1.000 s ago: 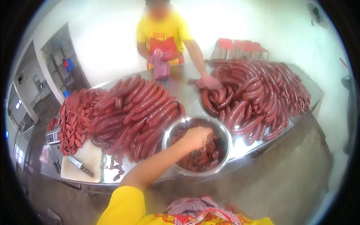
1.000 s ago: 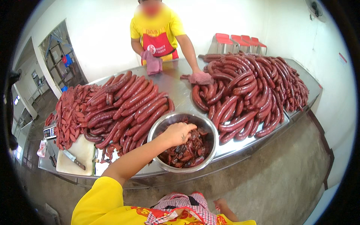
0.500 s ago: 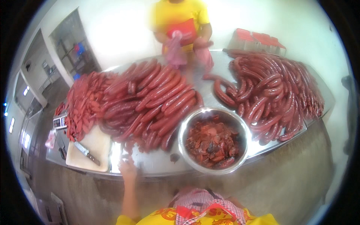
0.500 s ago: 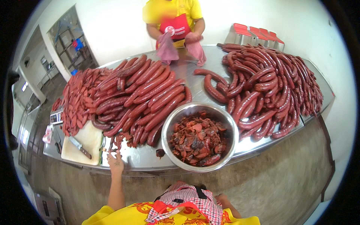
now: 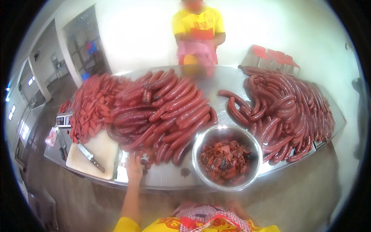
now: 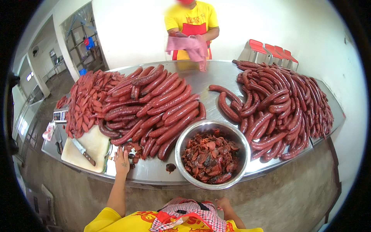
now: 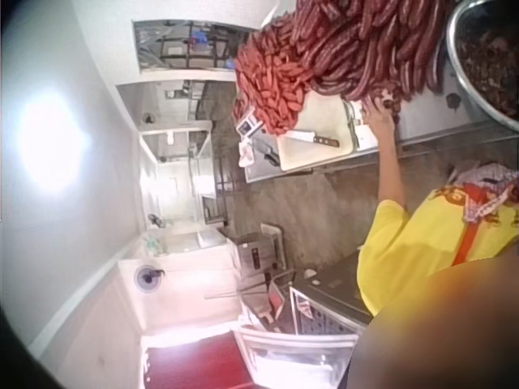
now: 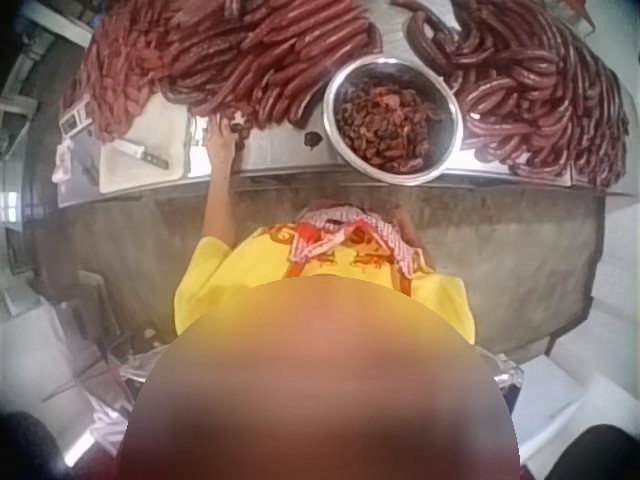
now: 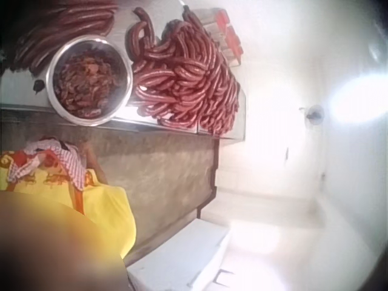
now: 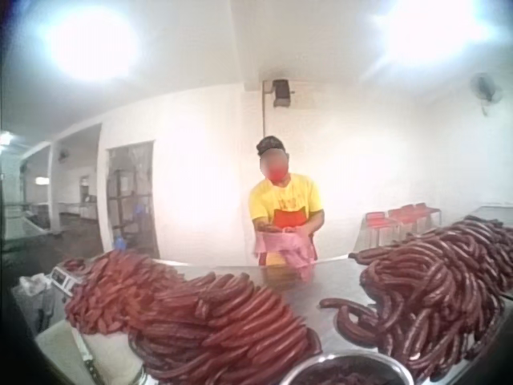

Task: The person slices long pieces of red meat on a white cutting board using a knife. They repeatedly cut the meat into smaller pieces and place them into a metal bowl. Another person in the background handles similar meat on a separate table.

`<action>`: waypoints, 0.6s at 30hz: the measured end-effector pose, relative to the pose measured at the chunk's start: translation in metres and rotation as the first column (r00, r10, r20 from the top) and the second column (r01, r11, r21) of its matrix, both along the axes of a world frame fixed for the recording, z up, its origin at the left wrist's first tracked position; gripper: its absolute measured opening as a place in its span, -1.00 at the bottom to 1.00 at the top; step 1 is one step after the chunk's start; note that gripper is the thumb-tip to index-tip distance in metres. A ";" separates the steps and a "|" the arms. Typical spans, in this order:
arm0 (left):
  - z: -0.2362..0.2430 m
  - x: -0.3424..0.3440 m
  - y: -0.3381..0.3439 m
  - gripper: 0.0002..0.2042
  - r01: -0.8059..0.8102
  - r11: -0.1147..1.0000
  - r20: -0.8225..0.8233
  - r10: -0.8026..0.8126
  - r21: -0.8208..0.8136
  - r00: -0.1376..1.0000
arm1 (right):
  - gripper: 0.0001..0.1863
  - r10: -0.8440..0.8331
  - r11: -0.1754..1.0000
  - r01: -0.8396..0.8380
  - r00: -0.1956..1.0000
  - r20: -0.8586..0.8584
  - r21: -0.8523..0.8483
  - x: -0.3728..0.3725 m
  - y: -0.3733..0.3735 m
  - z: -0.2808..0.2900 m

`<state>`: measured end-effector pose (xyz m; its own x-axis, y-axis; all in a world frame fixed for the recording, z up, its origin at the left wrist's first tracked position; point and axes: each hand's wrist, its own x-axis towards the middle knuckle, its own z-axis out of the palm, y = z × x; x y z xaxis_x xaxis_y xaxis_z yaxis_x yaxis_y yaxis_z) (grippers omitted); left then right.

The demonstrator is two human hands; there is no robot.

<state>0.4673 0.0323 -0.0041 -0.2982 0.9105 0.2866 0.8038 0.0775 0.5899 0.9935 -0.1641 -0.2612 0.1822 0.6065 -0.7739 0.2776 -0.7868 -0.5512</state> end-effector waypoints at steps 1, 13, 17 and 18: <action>-0.004 -0.006 0.003 -0.48 -0.014 0.999 -0.095 0.010 -0.049 0.995 | -0.62 -0.009 0.997 0.007 1.000 0.023 0.076 -0.005 -0.006 -0.005; 0.011 0.003 -0.005 -0.65 0.029 0.985 0.018 -0.032 0.169 0.999 | -0.64 0.034 0.939 0.024 0.986 0.164 -0.342 -0.020 -0.057 -0.020; 0.003 -0.022 0.022 -0.65 0.205 0.961 0.097 -0.225 0.184 0.969 | -0.70 0.070 0.966 -0.026 0.984 0.166 -0.255 -0.010 -0.048 -0.021; -0.004 -0.025 0.029 -0.65 0.333 0.913 -0.181 -0.296 0.236 0.938 | -0.72 -0.046 0.986 0.061 0.994 0.104 -0.152 -0.007 -0.045 -0.022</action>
<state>0.4418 0.0612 -0.0081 0.0510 0.8384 0.5426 0.8360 -0.3330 0.4361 0.9862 -0.2093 -0.2835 0.2922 0.4682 -0.8339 0.2800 -0.8757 -0.3935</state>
